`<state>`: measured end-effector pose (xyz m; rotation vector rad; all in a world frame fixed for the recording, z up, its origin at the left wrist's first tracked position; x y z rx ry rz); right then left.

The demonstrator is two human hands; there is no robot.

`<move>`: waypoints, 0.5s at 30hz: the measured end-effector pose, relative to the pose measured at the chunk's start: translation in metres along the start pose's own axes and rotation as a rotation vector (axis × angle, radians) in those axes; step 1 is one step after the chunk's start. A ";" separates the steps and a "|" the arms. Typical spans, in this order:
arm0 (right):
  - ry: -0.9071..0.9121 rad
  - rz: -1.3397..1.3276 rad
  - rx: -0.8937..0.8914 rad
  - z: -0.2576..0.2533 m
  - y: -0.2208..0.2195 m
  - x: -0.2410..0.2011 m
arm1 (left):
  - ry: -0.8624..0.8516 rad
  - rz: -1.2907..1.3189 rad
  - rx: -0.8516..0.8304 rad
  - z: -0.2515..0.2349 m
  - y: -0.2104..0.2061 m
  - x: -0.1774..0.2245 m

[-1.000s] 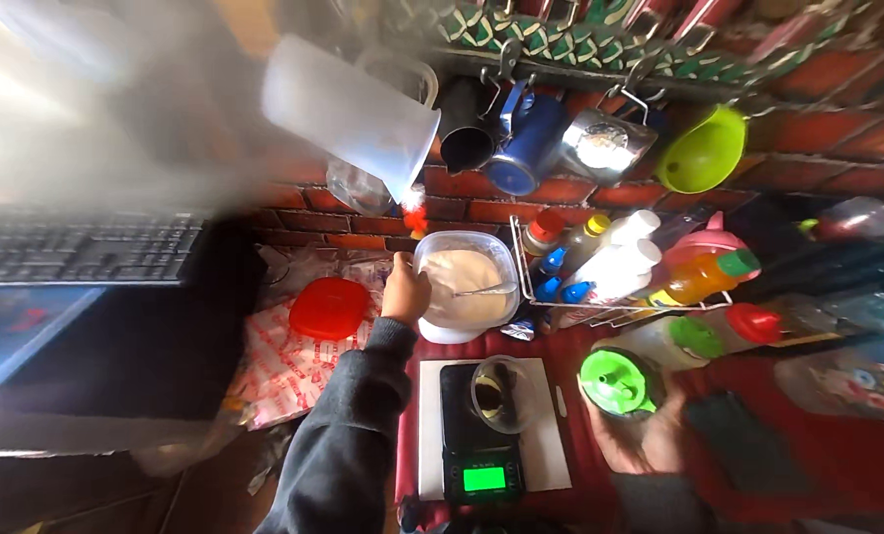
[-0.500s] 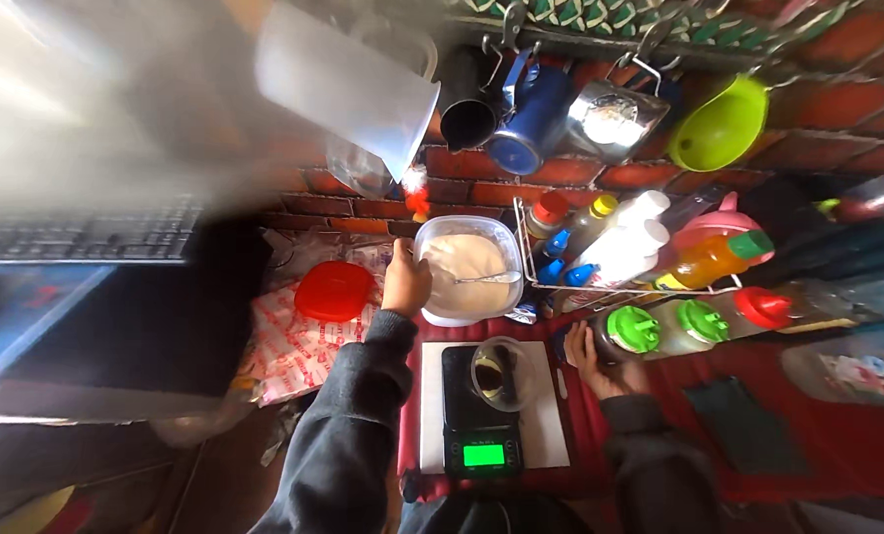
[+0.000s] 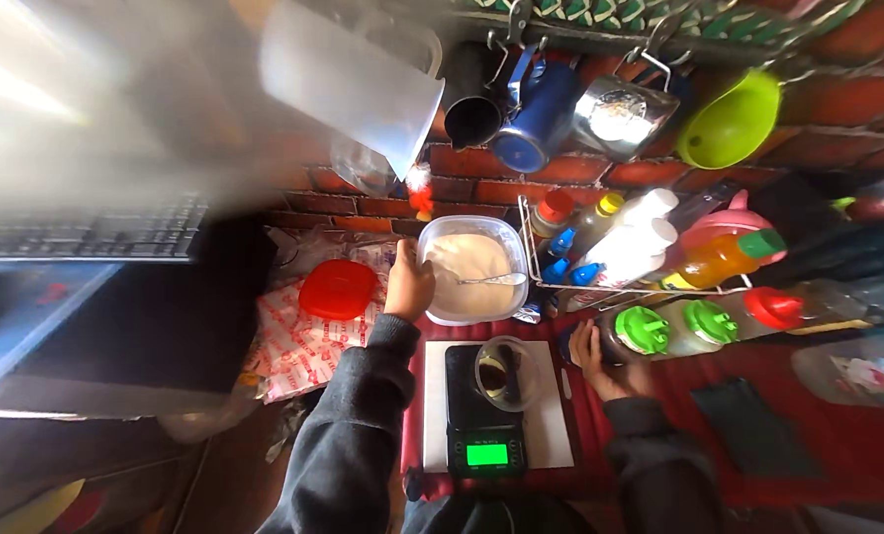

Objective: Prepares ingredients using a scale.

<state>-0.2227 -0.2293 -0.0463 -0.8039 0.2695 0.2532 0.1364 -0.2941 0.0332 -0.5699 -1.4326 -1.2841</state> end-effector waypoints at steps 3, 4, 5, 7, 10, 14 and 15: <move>0.003 0.005 0.007 0.001 -0.002 0.001 | -0.003 0.005 -0.003 0.001 0.000 -0.001; 0.002 0.005 0.009 0.001 -0.003 0.002 | -0.003 0.003 0.000 0.001 0.000 -0.001; 0.000 0.005 0.010 0.001 -0.003 0.002 | -0.003 0.003 0.003 0.001 0.000 -0.001; -0.003 0.003 -0.004 0.000 -0.002 0.001 | -0.005 0.007 0.002 0.003 0.000 -0.001; 0.006 -0.006 -0.020 -0.003 -0.001 -0.001 | -0.007 0.007 0.002 0.005 0.001 0.000; 0.010 -0.042 -0.022 -0.006 0.001 -0.002 | -0.013 0.002 0.011 0.006 0.001 -0.001; 0.006 -0.049 -0.017 -0.005 0.001 -0.001 | -0.013 0.003 0.011 0.006 0.000 -0.002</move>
Point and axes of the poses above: each hand's wrist, its own z-axis away from the middle knuckle, its own y-axis out of the back of the hand, x = y × z, the point moved 6 cm from there along -z, towards the middle knuckle, and after that the axes turned 4 degrees about x, right-handed, at the moved point
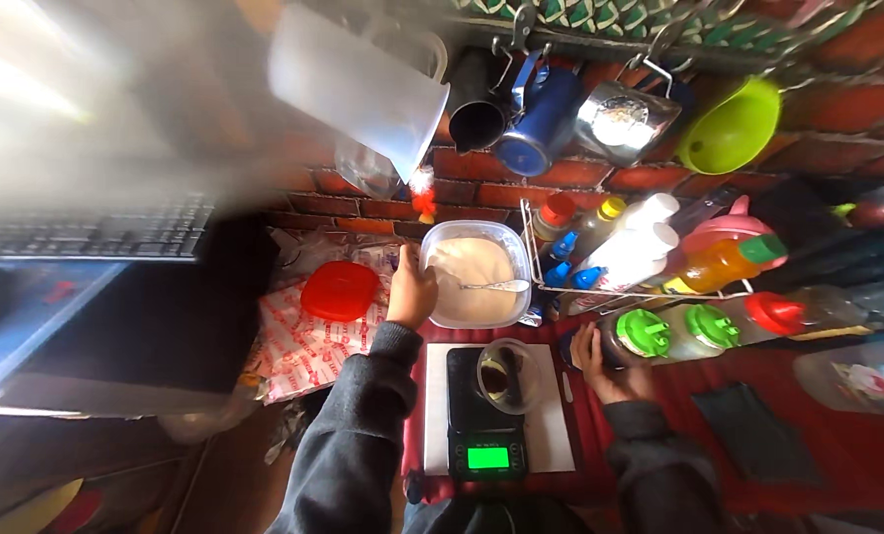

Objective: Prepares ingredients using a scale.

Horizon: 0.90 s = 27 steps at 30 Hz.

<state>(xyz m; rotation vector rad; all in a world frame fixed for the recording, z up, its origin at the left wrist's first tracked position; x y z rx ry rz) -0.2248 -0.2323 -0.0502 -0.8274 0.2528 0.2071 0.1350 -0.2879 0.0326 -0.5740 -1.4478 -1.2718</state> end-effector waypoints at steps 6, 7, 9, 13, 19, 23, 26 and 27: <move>0.149 0.321 -0.008 0.052 -0.009 0.017 | -0.003 0.006 -0.009 -0.001 0.000 0.000; 0.194 0.383 -0.023 0.065 -0.013 0.018 | 0.001 0.006 -0.011 -0.001 0.000 -0.001; 0.289 0.481 -0.046 0.088 -0.025 0.021 | 0.004 0.007 -0.016 -0.001 0.000 0.000; 0.472 0.578 -0.053 0.104 -0.036 0.018 | 0.006 0.006 -0.018 -0.003 -0.001 0.003; 0.641 0.603 0.087 0.109 -0.035 0.009 | 0.022 0.002 -0.016 -0.003 0.000 0.001; 0.721 0.614 0.141 0.111 -0.033 0.001 | 0.020 -0.004 -0.019 -0.003 0.000 0.002; 0.684 0.607 0.130 0.110 -0.037 0.003 | 0.027 -0.017 -0.022 -0.004 0.000 0.003; 0.657 0.599 0.123 0.110 -0.038 0.005 | 0.029 -0.018 -0.024 -0.004 0.000 0.002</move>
Point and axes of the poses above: each hand's wrist, its own z-axis away from the middle knuckle, its own y-axis out of the back of the hand, x = y × z, the point moved 6 cm from there along -z, towards the middle knuckle, and after that the axes turned 4 degrees about x, right-handed, at the moved point
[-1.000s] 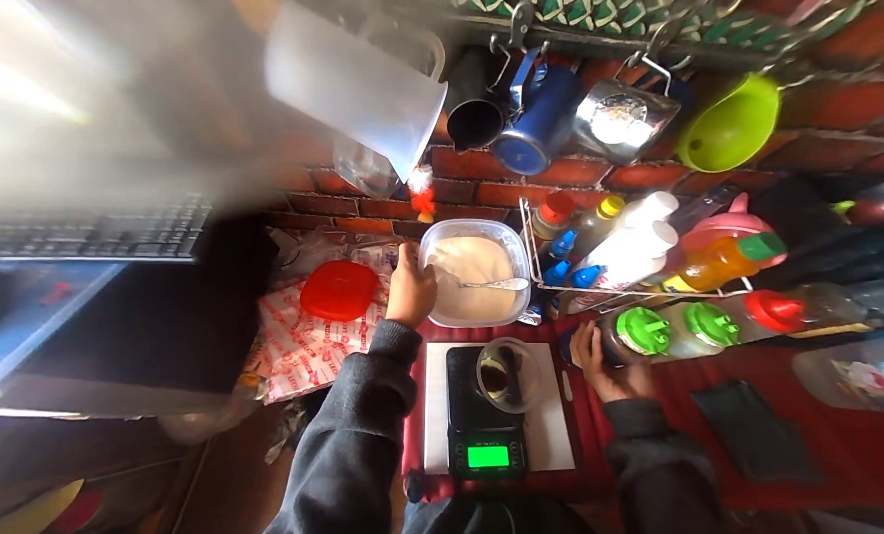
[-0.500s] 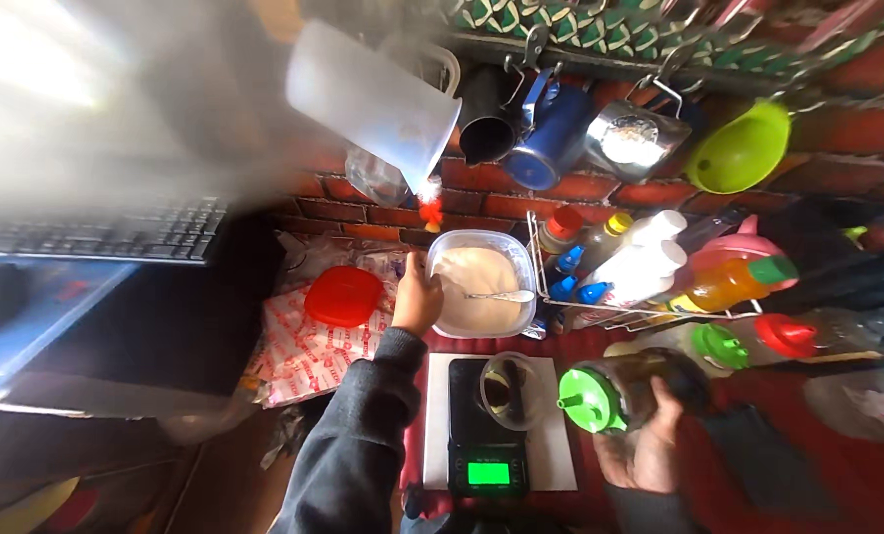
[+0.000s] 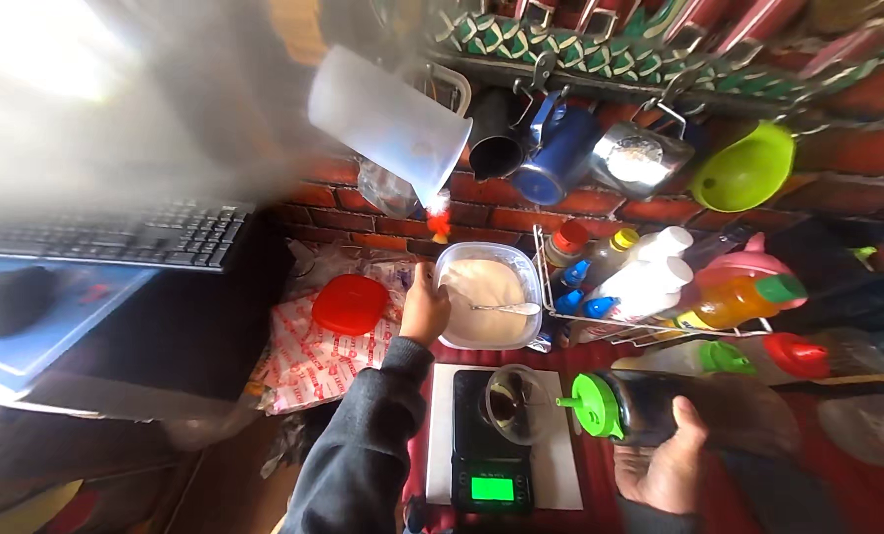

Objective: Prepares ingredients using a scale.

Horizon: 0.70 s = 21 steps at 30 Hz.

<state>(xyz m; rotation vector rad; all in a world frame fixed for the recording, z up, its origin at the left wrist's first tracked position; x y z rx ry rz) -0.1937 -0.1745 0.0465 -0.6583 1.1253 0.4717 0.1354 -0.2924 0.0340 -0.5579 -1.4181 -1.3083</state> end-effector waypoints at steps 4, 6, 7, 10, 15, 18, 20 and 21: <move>-0.121 -0.092 -0.061 0.003 -0.010 0.003 | -0.040 0.012 0.003 0.005 0.001 -0.002; -0.191 -0.110 -0.047 0.005 -0.013 0.003 | -0.040 0.015 0.005 0.007 0.000 -0.002; -0.223 -0.110 -0.037 0.004 -0.013 0.004 | -0.035 0.010 0.002 0.006 0.000 -0.001; -0.327 -0.115 -0.043 -0.004 -0.008 0.013 | -0.025 0.006 0.001 0.005 0.000 0.000; -0.562 -0.323 -0.135 -0.043 0.004 0.050 | -0.044 -0.022 -0.007 0.006 0.000 -0.001; -0.647 -0.302 -0.129 -0.057 0.001 0.067 | -0.036 -0.012 -0.001 0.006 0.000 0.000; -0.652 -0.295 -0.135 -0.062 -0.003 0.071 | -0.019 -0.005 -0.002 0.003 0.000 -0.001; -0.647 -0.309 -0.136 -0.064 -0.005 0.070 | -0.014 -0.003 -0.003 0.001 0.000 -0.001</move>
Point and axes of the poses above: each hand's wrist, its own z-axis away from the middle knuckle, its own y-axis out of the back of the hand, x = y × z, the point moved 6 cm from there along -z, towards the middle knuckle, and after that the axes turned 4 degrees about x, right-handed, at the moved point
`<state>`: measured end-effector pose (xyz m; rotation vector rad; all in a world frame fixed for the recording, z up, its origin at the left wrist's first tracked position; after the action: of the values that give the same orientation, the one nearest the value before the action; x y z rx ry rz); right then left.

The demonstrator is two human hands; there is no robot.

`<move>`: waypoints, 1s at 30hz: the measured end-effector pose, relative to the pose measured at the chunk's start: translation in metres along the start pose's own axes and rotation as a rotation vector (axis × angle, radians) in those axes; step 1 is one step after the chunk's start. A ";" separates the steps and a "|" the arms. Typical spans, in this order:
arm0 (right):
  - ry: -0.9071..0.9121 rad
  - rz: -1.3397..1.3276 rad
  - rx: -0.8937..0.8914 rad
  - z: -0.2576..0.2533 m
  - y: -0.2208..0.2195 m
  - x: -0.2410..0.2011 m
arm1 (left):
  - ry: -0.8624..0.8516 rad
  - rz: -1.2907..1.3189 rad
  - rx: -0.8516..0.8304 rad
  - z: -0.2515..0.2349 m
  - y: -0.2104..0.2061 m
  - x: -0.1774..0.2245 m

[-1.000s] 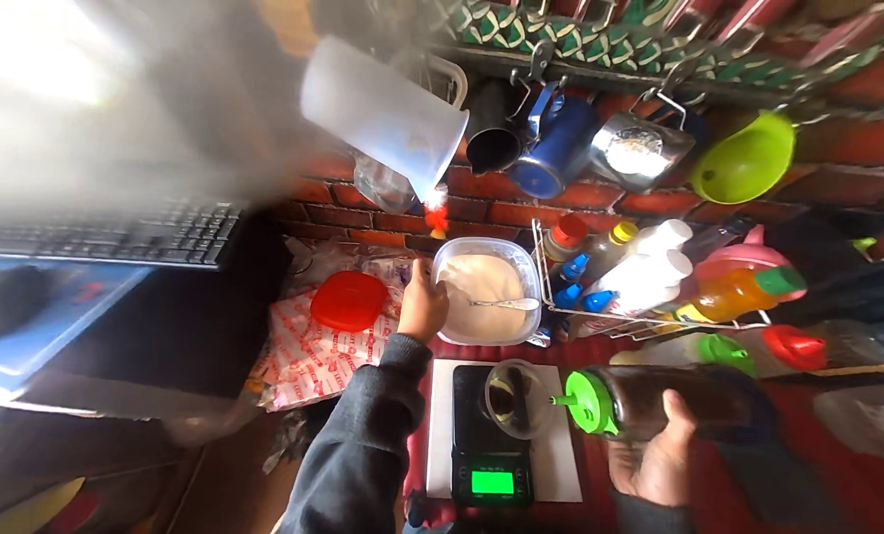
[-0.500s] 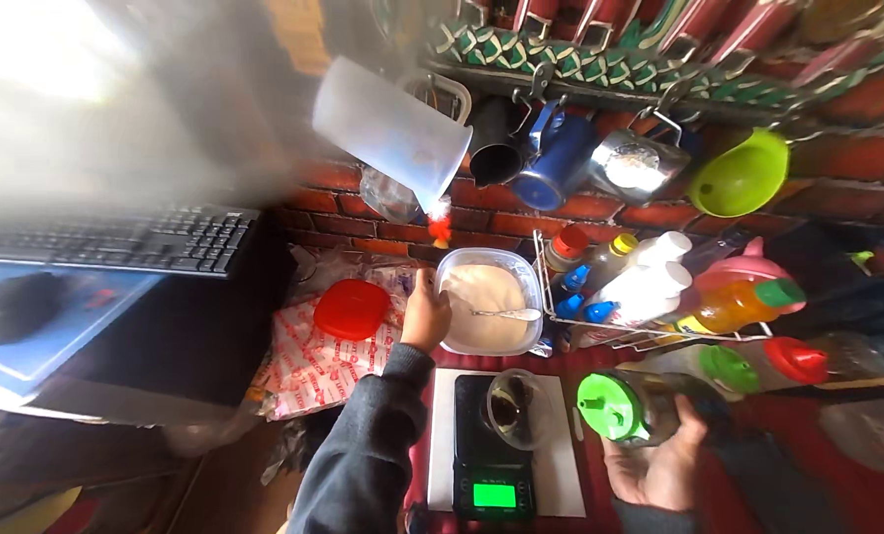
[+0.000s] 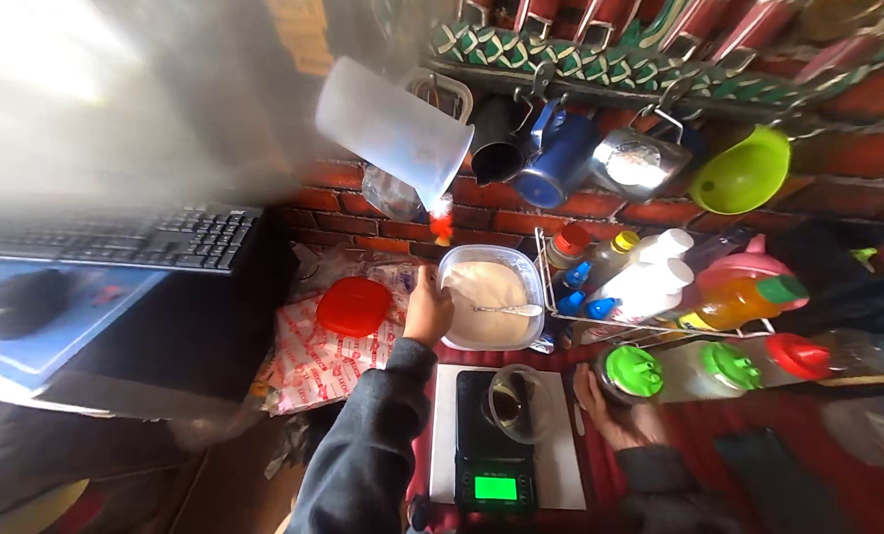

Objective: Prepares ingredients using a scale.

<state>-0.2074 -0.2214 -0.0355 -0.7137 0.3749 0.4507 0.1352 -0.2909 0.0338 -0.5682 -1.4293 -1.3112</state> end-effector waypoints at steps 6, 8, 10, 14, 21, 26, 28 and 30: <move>0.006 -0.103 -0.105 -0.012 -0.001 -0.013 | 0.012 -0.001 -0.003 -0.003 -0.003 0.001; -0.047 -0.064 -0.151 -0.004 0.002 -0.008 | 0.004 -0.002 -0.003 -0.004 -0.002 0.001; -0.110 0.079 -0.126 0.016 0.010 0.000 | -0.002 -0.006 -0.002 -0.004 -0.002 0.000; -0.134 0.319 0.092 0.050 0.028 0.007 | 0.014 0.000 0.004 -0.006 -0.002 0.001; 0.052 0.044 0.078 0.041 0.044 -0.004 | 0.012 -0.003 -0.002 -0.008 -0.002 0.002; -0.048 -0.006 -0.033 0.043 0.038 0.002 | 0.026 0.010 -0.007 -0.010 -0.002 0.000; -0.068 0.017 -0.023 0.046 0.035 0.003 | 0.029 0.014 -0.007 -0.010 -0.002 0.000; -0.030 0.093 -0.015 0.055 0.030 0.003 | 0.025 0.016 -0.007 -0.009 -0.002 0.000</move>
<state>-0.2112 -0.1627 -0.0149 -0.7052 0.3777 0.5519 0.1366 -0.2995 0.0314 -0.5646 -1.3978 -1.3066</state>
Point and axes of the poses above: each hand's wrist, its own z-axis away from the middle knuckle, its own y-axis out of the back of the hand, x = y × z, the point moved 6 cm from there along -z, towards the middle knuckle, and after that the axes turned 4 degrees about x, right-handed, at the moved point
